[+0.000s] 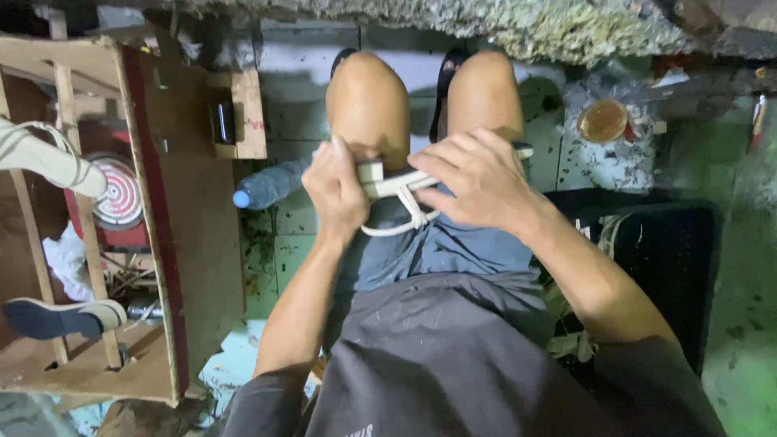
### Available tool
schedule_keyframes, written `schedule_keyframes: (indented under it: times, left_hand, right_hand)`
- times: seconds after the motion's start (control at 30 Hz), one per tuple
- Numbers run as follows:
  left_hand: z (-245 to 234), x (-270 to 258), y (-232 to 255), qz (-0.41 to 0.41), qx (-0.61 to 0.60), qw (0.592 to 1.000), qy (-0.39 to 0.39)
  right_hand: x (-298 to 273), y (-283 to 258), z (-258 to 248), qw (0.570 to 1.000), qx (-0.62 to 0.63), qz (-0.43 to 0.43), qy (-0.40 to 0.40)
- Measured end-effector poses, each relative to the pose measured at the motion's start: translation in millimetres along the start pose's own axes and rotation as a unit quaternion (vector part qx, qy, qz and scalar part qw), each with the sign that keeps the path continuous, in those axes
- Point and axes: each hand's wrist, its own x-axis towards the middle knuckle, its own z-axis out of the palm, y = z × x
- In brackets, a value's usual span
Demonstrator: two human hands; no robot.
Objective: Manually assembling sandals by inserting straps into soles and trimming excess material with a knife.
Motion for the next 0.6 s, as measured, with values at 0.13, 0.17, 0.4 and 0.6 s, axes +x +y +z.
schedule_keyframes:
  times: [0.13,0.17,0.4,0.6]
  left_hand:
    - [-7.4,7.1,11.6,-0.027,-0.050,0.998,-0.029]
    - [-16.9,6.2,8.0,-0.024,-0.049,0.998,-0.028]
    - [-27.4,-2.4,-1.6,0.110,-0.008,0.966,-0.233]
    - [-26.0,-2.6,-8.6,0.103,-0.034,0.970,-0.218]
  right_hand:
    - [-3.6,1.3,0.8,1.000,0.003,0.004,0.018]
    - [0.4,3.0,-3.6,1.000,0.003,0.002,0.020]
    - [8.9,-16.5,9.7,0.999,0.015,0.028,0.036]
    - [10.6,-17.0,14.9,0.999,-0.011,0.021,0.041]
